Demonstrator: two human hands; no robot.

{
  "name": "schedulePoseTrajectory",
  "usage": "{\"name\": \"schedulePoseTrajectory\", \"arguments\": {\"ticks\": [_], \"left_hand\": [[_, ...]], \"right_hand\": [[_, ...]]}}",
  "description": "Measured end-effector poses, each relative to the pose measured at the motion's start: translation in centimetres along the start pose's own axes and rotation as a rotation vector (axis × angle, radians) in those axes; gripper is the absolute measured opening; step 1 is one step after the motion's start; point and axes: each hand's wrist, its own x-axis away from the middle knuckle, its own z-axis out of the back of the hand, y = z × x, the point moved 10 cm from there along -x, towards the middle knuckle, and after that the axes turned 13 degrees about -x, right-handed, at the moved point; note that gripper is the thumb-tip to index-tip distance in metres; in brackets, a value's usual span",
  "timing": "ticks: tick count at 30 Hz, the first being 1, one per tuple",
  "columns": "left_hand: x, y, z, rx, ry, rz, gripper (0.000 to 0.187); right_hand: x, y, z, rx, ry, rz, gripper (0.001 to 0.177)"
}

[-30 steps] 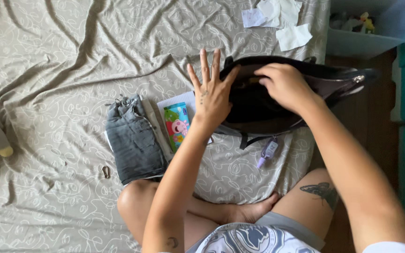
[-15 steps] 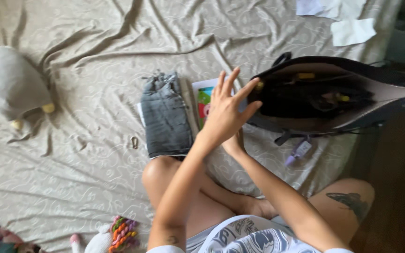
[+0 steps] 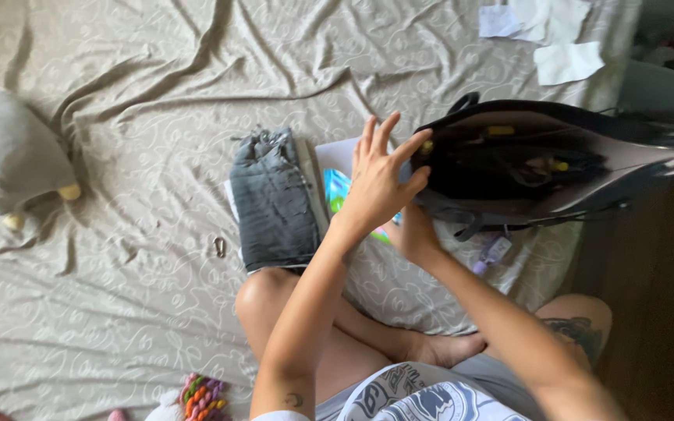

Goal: The person sits on a bed and packs a small black pouch with cosmetics, then places the pouch, a notebook, glasses, bottles and other personal items into a black handbag, zips the handbag closed, and finally takes some items back out onto the bed.

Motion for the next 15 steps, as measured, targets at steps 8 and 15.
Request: {"name": "schedulePoseTrajectory", "arguments": {"ticks": [8,15], "left_hand": [[-0.2,0.6,0.7,-0.059,-0.047,0.063,0.067],[-0.4,1.2,0.6,-0.053,-0.096,0.088,0.086]], "right_hand": [[2.8,-22.9,16.2,0.329,-0.238,-0.032,0.021],[0.1,-23.8,23.7,1.134,0.066,0.135,0.007]]}}
